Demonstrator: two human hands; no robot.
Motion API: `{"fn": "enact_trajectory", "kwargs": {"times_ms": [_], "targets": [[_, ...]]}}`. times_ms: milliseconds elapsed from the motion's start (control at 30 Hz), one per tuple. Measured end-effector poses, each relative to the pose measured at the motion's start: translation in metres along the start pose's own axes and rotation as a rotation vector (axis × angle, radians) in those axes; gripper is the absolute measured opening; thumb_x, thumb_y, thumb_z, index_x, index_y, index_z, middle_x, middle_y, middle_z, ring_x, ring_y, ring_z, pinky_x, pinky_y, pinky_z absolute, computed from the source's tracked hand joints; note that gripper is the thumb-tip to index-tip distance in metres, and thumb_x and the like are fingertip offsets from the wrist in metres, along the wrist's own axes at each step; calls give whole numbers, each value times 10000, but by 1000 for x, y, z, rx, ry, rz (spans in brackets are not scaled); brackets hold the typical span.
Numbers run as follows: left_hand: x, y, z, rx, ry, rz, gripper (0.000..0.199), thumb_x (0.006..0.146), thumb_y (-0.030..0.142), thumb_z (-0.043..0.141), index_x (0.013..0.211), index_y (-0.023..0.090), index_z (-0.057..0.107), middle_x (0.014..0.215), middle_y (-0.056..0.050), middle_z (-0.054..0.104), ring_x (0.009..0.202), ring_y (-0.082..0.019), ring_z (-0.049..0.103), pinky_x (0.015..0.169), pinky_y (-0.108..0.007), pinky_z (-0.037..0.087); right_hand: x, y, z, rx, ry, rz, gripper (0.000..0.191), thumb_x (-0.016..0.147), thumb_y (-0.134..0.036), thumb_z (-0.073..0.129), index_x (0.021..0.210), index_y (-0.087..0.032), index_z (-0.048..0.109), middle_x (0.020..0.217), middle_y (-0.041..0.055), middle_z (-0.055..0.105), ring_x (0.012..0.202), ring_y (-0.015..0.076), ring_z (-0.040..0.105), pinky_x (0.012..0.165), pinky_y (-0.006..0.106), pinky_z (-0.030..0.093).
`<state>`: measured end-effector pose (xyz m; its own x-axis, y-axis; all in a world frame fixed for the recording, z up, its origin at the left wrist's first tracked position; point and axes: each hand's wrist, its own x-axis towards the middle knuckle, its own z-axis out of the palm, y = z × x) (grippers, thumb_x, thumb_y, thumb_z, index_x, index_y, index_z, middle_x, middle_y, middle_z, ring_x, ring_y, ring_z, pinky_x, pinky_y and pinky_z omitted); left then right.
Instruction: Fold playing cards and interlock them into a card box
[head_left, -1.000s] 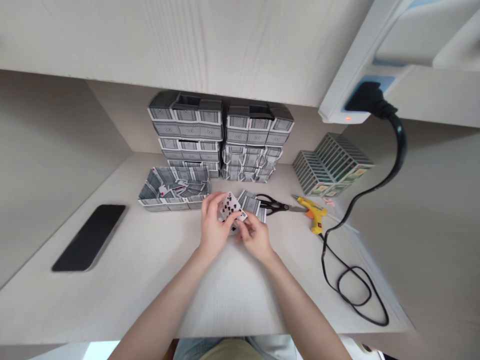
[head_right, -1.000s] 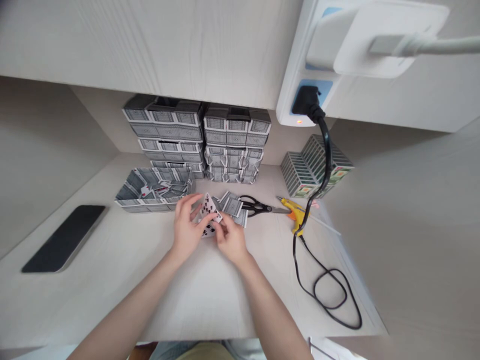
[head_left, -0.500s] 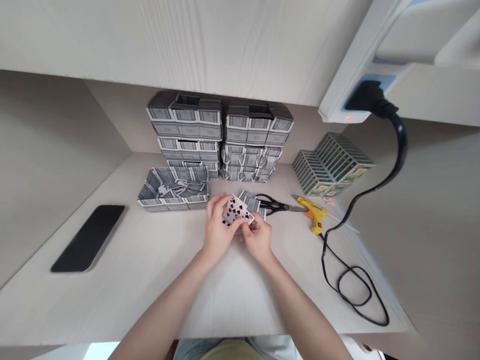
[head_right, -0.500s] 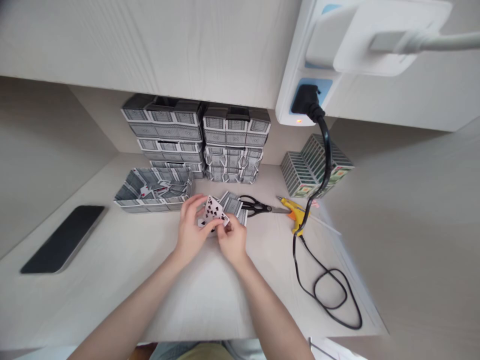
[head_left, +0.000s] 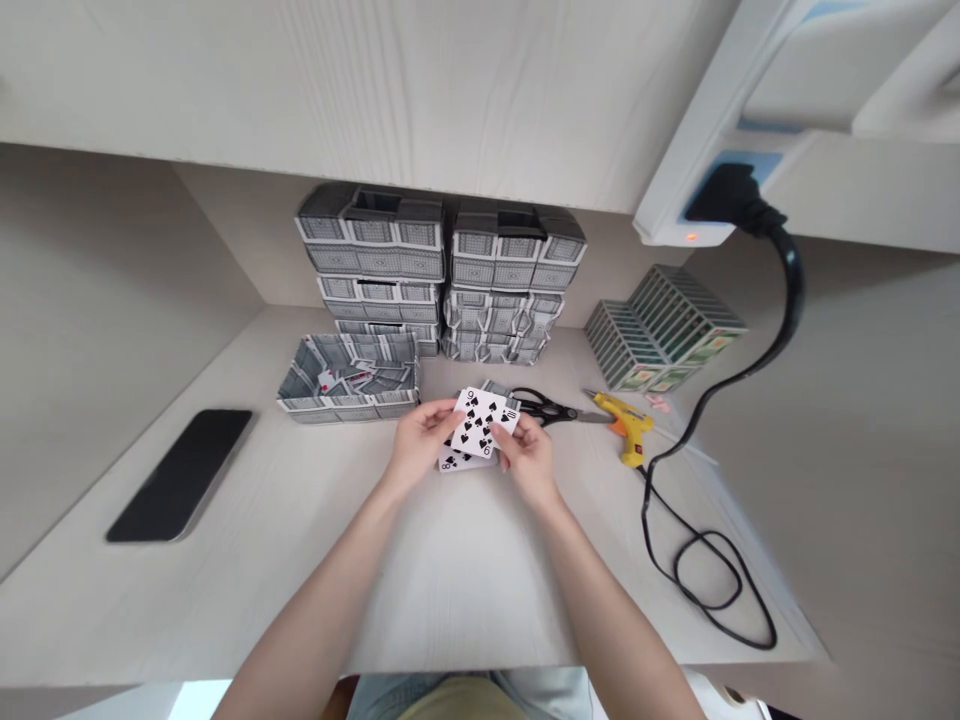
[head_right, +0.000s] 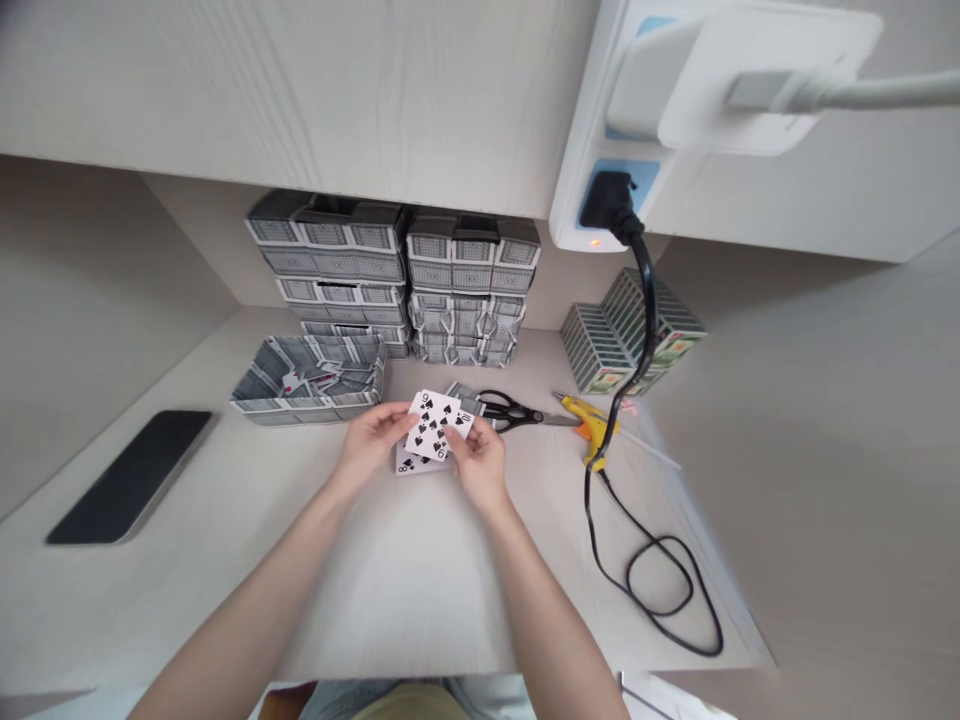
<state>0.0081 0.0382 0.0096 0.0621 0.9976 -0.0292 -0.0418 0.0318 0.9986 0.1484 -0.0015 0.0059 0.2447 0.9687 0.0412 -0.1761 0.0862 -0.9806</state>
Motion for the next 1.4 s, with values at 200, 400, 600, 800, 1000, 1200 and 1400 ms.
{"fn": "enact_trajectory", "kwargs": {"times_ms": [200, 400, 600, 800, 1000, 1200, 1400], "targets": [[-3, 2, 1, 58, -14, -37, 263, 608, 369, 692, 692, 135, 605, 601, 11, 619, 545, -102, 546, 545, -206, 413, 3, 4, -3, 6, 52, -23, 233, 677, -371, 646, 772, -163, 605, 601, -13, 599, 403, 68, 404, 393, 208, 348], [-2, 0, 0, 67, -34, 34, 245, 632, 366, 672, 714, 145, 611, 683, -7, 639, 615, -114, 561, 591, -212, 421, 4, 7, -5, -11, 31, -13, 247, 680, -385, 644, 787, -165, 609, 590, -18, 588, 414, 78, 415, 408, 215, 359], [-1, 0, -2, 147, -26, 34, 263, 637, 399, 660, 675, 142, 619, 614, 5, 618, 555, -105, 533, 538, -201, 390, 5, 10, -7, -40, -7, -34, 218, 703, -369, 624, 780, -167, 601, 626, -6, 614, 444, 90, 467, 457, 227, 414], [0, -2, -2, 200, -18, 57, 278, 638, 416, 654, 670, 141, 622, 613, -3, 625, 553, -112, 537, 536, -206, 397, 7, 15, -11, -170, -21, -96, 221, 726, -366, 592, 791, -155, 604, 708, 38, 645, 646, 157, 567, 573, 258, 455], [-2, -4, -1, 251, -1, 74, 298, 629, 442, 650, 651, 146, 627, 600, -6, 628, 556, -125, 546, 522, -210, 398, 6, 14, -17, -379, 88, -188, 198, 706, -371, 605, 669, -176, 609, 623, 14, 607, 604, 149, 513, 578, 257, 436], [-4, -3, 0, 340, 21, 90, 303, 636, 445, 640, 662, 143, 652, 633, -20, 657, 572, -139, 567, 532, -221, 405, 8, 13, -15, -193, -8, -95, 190, 727, -342, 587, 781, -160, 595, 709, 34, 652, 656, 163, 573, 604, 267, 454], [-4, -4, -1, 369, 11, 93, 314, 655, 449, 621, 691, 142, 672, 651, -30, 673, 582, -149, 578, 541, -229, 408, 9, 12, -13, -125, -17, -71, 188, 716, -321, 600, 795, -150, 601, 717, 35, 670, 636, 153, 592, 580, 255, 453]]}}
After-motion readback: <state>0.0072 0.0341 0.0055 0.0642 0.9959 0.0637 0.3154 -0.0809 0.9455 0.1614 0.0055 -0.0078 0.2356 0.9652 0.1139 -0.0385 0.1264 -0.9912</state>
